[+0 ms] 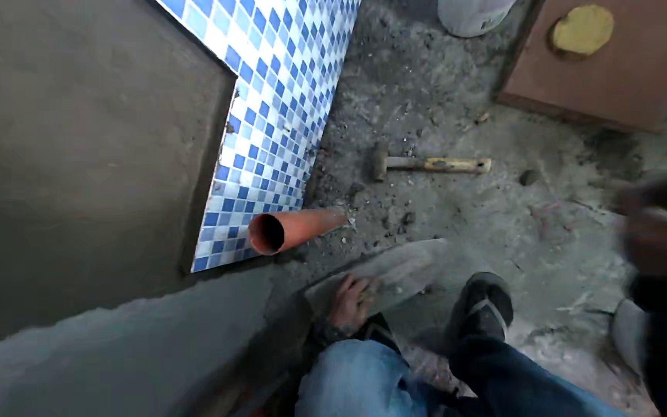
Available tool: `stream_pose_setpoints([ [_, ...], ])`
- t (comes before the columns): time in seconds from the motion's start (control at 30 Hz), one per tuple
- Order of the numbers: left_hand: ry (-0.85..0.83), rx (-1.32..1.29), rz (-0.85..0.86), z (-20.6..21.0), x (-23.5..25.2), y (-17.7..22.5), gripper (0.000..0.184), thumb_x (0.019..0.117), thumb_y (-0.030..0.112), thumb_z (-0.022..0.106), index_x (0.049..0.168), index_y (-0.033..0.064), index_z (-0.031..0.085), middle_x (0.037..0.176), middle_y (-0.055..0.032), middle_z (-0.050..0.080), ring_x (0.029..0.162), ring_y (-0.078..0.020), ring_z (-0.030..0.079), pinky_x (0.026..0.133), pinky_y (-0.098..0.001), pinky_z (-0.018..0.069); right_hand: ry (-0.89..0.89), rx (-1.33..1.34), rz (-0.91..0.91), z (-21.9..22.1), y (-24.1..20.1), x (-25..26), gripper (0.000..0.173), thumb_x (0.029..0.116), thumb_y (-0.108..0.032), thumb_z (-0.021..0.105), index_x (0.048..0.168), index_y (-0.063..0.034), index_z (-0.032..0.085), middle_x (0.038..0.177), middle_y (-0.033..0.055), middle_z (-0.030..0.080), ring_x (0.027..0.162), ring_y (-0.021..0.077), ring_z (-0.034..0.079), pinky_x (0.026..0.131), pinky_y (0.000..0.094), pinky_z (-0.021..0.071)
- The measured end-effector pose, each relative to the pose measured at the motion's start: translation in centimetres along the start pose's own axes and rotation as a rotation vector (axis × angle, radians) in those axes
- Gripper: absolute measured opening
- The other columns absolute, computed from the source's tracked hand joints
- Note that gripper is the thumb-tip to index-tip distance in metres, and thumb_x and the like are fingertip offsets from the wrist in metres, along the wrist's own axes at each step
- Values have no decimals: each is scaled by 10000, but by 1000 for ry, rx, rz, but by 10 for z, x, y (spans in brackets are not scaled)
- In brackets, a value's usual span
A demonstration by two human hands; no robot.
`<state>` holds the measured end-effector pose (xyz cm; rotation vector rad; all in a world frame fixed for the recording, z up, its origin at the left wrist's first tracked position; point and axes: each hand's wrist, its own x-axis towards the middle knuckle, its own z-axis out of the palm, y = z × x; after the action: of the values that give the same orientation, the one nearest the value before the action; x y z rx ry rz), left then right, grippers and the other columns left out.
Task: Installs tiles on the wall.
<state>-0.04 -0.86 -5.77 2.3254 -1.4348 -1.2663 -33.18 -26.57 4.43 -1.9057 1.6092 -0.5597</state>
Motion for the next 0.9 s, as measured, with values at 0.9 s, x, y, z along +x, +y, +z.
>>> stream_pose_setpoints([
  [0.9,863,869,243,-219,-43,26,222,995,138,644,1003,-68,727,971,-257,727,918,-347,724,829,-451,590,-593,-58,44,265,-4,71,428,1041,-261,571,1373,8,552,1300,346,587,1052,580,637,806,742,492],
])
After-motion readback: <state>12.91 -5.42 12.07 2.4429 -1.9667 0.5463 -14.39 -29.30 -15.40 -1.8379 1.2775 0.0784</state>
